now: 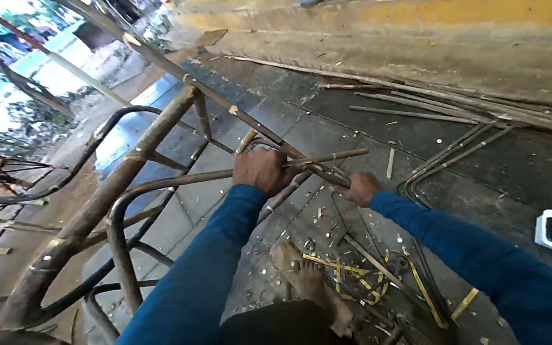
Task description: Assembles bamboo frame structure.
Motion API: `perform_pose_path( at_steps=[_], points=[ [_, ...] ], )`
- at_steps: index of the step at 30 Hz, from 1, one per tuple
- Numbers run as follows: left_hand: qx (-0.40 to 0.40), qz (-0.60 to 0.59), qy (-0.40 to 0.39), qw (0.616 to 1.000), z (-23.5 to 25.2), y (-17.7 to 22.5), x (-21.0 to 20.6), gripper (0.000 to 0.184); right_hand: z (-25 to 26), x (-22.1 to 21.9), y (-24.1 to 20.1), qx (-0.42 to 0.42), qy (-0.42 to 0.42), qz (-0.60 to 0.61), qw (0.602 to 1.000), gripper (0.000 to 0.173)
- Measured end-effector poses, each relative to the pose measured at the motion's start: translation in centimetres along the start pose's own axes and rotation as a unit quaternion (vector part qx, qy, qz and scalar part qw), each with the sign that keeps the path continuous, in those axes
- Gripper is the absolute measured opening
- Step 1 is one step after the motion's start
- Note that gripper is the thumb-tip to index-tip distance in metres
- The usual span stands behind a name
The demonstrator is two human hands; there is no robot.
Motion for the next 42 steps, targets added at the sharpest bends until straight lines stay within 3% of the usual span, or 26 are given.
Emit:
perform_pose_path(
  at_steps=[9, 16, 21, 28, 32, 34, 37, 39, 42],
  points=[
    [-0.006, -0.006, -0.001, 1.000, 0.0, 0.9, -0.2, 0.073, -0.8, -1.1, 0.7, -0.008, 0.035, 0.029, 0.999, 0.045],
    [-0.024, -0.010, 0.052, 0.998, -1.0, 0.5, 1.6, 0.076, -5.8, 2.0, 0.1, 0.030, -0.125, 0.140, 0.982, 0.060],
    [-0.018, -0.022, 0.030, 0.999, -0.7, 0.4, 1.1, 0.075, -3.2, 0.8, 0.3, -0.039, -0.016, 0.040, 0.998, 0.064],
    [-0.020, -0.026, 0.049, 0.998, -1.3, -0.1, 2.0, 0.073, -1.5, -2.1, 0.1, -0.025, 0.145, 0.064, 0.987, 0.056],
    [-0.038, -0.048, 0.092, 0.994, -2.4, 0.2, 3.9, 0.075, -1.9, -2.1, 1.1, -0.007, 0.231, 0.055, 0.971, 0.066],
    [-0.028, -0.036, 0.073, 0.996, -2.4, -0.1, 3.4, 0.076, -4.0, -1.8, 0.6, -0.012, 0.186, 0.053, 0.981, 0.063],
    [-0.009, -0.028, 0.064, 0.997, -1.9, -0.7, 2.8, 0.078, -7.7, -4.1, 0.4, -0.034, 0.030, 0.146, 0.988, 0.059],
    [-0.011, -0.026, 0.074, 0.997, -1.8, -1.0, 2.5, 0.080, -9.3, -6.4, 0.1, -0.025, -0.041, 0.293, 0.955, 0.052],
    [-0.022, -0.023, 0.086, 0.996, -1.7, -1.0, 2.2, 0.085, -11.7, -6.7, -2.3, 0.000, -0.035, 0.462, 0.886, 0.039]
  ],
)
Point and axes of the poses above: each hand's wrist, its own z-axis towards the middle knuckle, its own x-axis out of the back of the hand, y = z × x, the point moved 6 cm from there along z, towards the middle knuckle, and after that the axes turned 13 degrees about -x, right-handed, at the moved point
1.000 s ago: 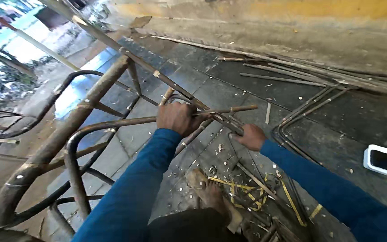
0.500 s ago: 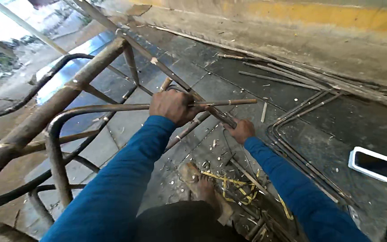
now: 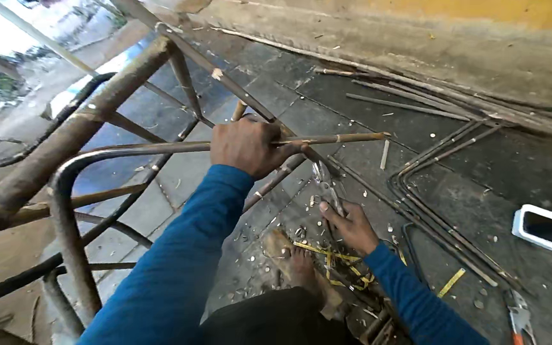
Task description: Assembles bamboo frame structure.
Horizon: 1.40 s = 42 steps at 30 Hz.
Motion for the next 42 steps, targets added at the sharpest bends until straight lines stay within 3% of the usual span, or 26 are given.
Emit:
perform_pose_path(
  at_steps=[4, 11, 17, 27, 30, 34, 40, 42],
  points=[
    [0.009, 0.009, -0.015, 1.000, -0.2, 0.4, -0.1, 0.081, -0.8, -1.7, -2.6, 0.037, 0.068, 0.009, 0.997, 0.042],
    [0.025, 0.027, -0.011, 0.999, -0.1, 1.3, -0.2, 0.083, -0.4, -2.9, -4.1, 0.025, 0.125, -0.023, 0.992, 0.046],
    [0.023, 0.024, -0.020, 0.999, -0.1, 1.3, -0.7, 0.083, -2.0, -4.1, -4.9, -0.030, 0.029, 0.031, 0.999, 0.047],
    [0.008, 0.023, -0.033, 0.999, -0.1, 1.4, -0.5, 0.078, -1.8, -4.4, -4.8, -0.052, 0.009, 0.090, 0.995, 0.042],
    [-0.002, 0.005, -0.016, 1.000, -0.1, 1.4, -0.4, 0.076, 0.0, -5.3, -3.5, -0.035, 0.064, 0.052, 0.996, 0.038],
    [0.010, -0.008, -0.030, 0.999, -0.2, 1.2, -1.0, 0.071, 2.4, -6.1, -1.8, -0.011, 0.177, -0.065, 0.982, 0.048],
    [0.019, 0.008, -0.031, 0.999, 0.0, 1.2, -1.5, 0.071, 4.4, -5.7, -0.6, -0.026, 0.215, -0.111, 0.970, 0.049],
    [0.020, 0.008, -0.026, 0.999, -0.3, 1.7, -1.2, 0.069, 3.2, -5.2, -1.0, -0.022, 0.194, -0.093, 0.976, 0.053]
  ],
)
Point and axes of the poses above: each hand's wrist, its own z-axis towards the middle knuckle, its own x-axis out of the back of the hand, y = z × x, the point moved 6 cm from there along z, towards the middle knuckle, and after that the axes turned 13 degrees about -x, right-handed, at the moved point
